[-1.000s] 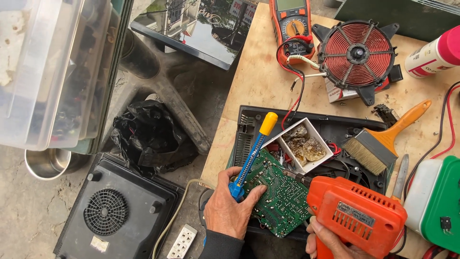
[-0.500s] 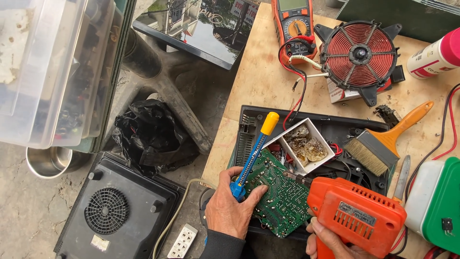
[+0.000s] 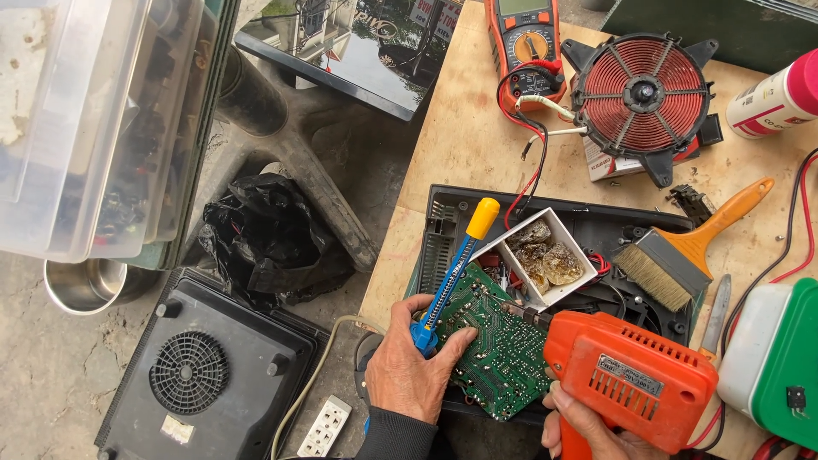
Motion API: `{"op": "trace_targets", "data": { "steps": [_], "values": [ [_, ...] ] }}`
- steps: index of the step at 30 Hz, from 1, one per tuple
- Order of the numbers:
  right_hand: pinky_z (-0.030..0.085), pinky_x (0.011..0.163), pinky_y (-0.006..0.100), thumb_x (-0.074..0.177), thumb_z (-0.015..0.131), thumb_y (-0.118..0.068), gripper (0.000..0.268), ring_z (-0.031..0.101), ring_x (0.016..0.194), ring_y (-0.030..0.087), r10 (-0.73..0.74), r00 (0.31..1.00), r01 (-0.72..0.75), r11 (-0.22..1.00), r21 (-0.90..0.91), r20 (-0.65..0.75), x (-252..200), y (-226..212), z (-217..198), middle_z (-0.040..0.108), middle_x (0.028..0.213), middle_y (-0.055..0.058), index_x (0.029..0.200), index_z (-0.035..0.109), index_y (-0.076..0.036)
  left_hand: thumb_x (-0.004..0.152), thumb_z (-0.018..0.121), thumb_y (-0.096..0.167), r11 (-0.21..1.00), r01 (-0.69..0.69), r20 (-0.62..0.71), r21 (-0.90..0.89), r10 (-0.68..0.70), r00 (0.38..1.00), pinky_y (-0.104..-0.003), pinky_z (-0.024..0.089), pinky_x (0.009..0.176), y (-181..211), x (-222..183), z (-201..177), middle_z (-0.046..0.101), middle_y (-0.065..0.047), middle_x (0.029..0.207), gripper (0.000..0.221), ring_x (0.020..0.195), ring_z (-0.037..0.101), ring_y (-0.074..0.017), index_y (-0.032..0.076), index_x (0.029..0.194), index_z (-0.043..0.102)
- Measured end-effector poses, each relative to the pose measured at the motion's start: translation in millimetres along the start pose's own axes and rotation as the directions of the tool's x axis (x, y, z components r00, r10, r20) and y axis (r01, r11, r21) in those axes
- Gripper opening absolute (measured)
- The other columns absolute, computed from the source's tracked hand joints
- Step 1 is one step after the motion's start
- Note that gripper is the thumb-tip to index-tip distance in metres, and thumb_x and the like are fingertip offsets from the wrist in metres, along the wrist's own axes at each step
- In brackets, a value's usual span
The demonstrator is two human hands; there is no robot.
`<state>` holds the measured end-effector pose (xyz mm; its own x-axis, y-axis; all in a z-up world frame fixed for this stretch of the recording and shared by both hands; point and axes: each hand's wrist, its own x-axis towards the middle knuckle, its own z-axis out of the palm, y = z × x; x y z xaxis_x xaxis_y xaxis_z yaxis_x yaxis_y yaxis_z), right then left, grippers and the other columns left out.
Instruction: Repairing a circuit board from an induction cooker using pliers, a desoldering pump, and a soldering iron.
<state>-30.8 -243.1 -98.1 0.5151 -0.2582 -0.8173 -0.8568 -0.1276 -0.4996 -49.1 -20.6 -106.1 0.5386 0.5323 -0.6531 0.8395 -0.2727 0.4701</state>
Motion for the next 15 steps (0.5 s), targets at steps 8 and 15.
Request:
{"op": "trace_targets", "data": {
  "steps": [8,15],
  "values": [
    [0.047,0.053,0.057,0.102,0.076,-0.004,0.032,0.054,0.054,0.048,0.0,1.0,0.004,0.993,0.118,-0.03,-12.6,-11.7,10.2,0.066,0.075,0.041,0.121,0.083,0.02,0.078,0.081,0.078,1.0,-0.027,-0.018,0.001,0.027,0.999,-0.041,0.062,0.082,-4.3,0.8,1.2,0.079,0.017,0.099,0.065,0.082,0.078,-0.017,0.047,0.132,0.061],
    [0.044,0.051,0.056,0.101,0.073,0.0,0.034,0.054,0.057,0.047,-0.043,0.998,0.048,0.983,0.176,-0.035,-17.7,-14.5,13.2,0.064,0.086,0.036,0.129,0.079,0.02,0.078,0.079,0.08,1.0,0.013,0.017,0.009,-0.013,1.0,-0.04,0.062,0.084,-1.2,-0.1,-1.8,0.08,0.019,0.097,0.065,0.087,0.08,-0.0161,0.048,0.132,0.06]
  ]
}}
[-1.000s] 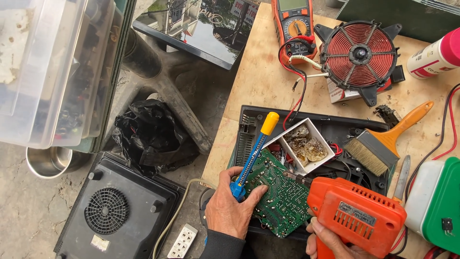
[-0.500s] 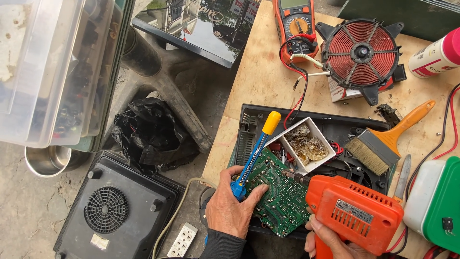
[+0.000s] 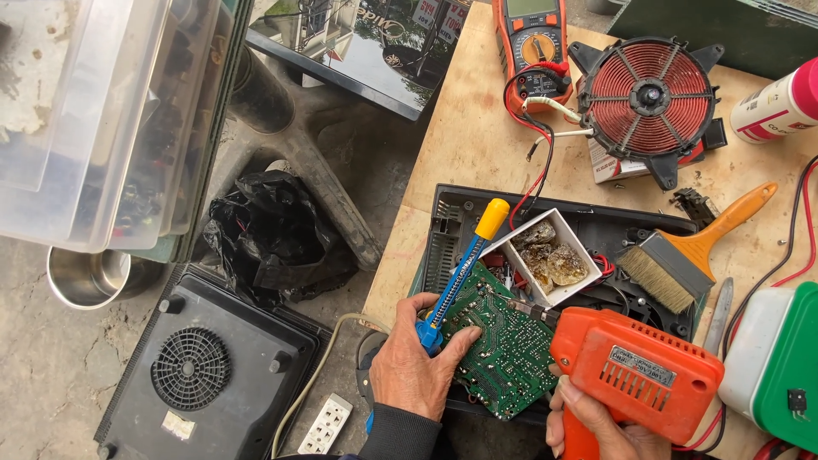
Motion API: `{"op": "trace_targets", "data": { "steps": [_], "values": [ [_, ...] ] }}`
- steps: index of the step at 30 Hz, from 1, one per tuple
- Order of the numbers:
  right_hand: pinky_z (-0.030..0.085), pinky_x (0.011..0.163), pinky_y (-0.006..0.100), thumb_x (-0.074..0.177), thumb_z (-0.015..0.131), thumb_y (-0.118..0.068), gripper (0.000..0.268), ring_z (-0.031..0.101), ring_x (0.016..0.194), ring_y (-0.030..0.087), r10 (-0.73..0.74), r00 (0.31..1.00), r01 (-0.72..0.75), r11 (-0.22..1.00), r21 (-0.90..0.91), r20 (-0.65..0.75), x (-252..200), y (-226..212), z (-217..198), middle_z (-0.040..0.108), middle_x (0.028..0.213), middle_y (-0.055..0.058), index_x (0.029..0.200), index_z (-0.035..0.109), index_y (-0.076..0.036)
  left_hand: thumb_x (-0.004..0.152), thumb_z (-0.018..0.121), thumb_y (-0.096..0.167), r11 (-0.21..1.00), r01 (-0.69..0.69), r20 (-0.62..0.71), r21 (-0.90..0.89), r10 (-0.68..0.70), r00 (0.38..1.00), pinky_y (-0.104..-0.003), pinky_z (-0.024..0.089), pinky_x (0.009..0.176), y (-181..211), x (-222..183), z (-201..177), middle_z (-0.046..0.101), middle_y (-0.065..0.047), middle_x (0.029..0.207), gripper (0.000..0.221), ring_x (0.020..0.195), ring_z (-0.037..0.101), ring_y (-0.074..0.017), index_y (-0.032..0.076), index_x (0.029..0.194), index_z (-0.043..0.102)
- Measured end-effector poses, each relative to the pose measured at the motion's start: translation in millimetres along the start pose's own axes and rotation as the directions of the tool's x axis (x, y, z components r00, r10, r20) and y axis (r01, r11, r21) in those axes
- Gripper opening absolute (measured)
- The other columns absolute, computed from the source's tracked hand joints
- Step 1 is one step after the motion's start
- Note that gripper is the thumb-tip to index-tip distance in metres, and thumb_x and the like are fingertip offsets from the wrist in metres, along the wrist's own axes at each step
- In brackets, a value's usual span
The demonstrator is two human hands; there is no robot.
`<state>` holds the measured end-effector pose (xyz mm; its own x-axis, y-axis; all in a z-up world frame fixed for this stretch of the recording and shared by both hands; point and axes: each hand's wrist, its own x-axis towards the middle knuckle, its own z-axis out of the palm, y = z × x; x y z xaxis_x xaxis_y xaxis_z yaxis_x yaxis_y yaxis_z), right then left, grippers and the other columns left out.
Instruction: Repairing a circuit board from an induction cooker using pliers, a desoldering pump, and a soldering iron.
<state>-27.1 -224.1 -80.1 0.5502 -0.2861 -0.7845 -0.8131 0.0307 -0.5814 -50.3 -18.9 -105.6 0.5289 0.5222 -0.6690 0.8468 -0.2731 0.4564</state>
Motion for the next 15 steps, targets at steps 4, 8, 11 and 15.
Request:
{"op": "trace_targets", "data": {
  "steps": [4,8,11,15],
  "values": [
    [0.042,0.05,0.059,0.103,0.069,-0.003,0.039,0.054,0.061,0.049,0.041,0.998,-0.042,0.998,0.038,0.043,4.8,0.4,-2.8,0.062,0.092,0.034,0.135,0.075,0.017,0.079,0.077,0.08,1.0,0.005,0.022,-0.003,-0.004,1.0,-0.043,0.062,0.084,1.0,-0.1,-1.0,0.081,0.018,0.099,0.067,0.085,0.079,-0.0182,0.048,0.134,0.059],
    [0.044,0.051,0.06,0.103,0.071,-0.005,0.038,0.054,0.059,0.05,0.061,0.998,-0.061,0.998,-0.005,0.033,4.2,-6.9,-3.0,0.065,0.093,0.036,0.134,0.076,0.017,0.079,0.079,0.079,1.0,-0.007,0.005,-0.003,0.007,1.0,-0.044,0.062,0.084,-1.0,0.3,0.8,0.081,0.018,0.099,0.066,0.087,0.08,-0.0195,0.048,0.134,0.059],
    [0.046,0.054,0.059,0.103,0.072,-0.005,0.037,0.056,0.06,0.049,0.058,0.998,-0.057,0.996,-0.062,0.002,-1.8,-9.8,-2.1,0.072,0.1,0.035,0.133,0.079,0.014,0.08,0.08,0.078,1.0,-0.025,-0.004,-0.008,0.025,1.0,-0.045,0.062,0.084,-1.9,0.3,2.1,0.08,0.017,0.098,0.066,0.084,0.079,-0.0196,0.048,0.134,0.059],
    [0.043,0.046,0.057,0.101,0.071,-0.001,0.032,0.056,0.055,0.048,-0.07,0.997,0.07,0.998,-0.002,0.022,-1.4,-2.6,-4.5,0.068,0.09,0.037,0.126,0.076,0.02,0.082,0.078,0.078,1.0,-0.027,0.008,-0.012,0.027,1.0,-0.048,0.064,0.086,-3.3,-0.5,3.8,0.079,0.017,0.104,0.068,0.083,0.078,-0.0197,0.049,0.139,0.057]
  ]
}}
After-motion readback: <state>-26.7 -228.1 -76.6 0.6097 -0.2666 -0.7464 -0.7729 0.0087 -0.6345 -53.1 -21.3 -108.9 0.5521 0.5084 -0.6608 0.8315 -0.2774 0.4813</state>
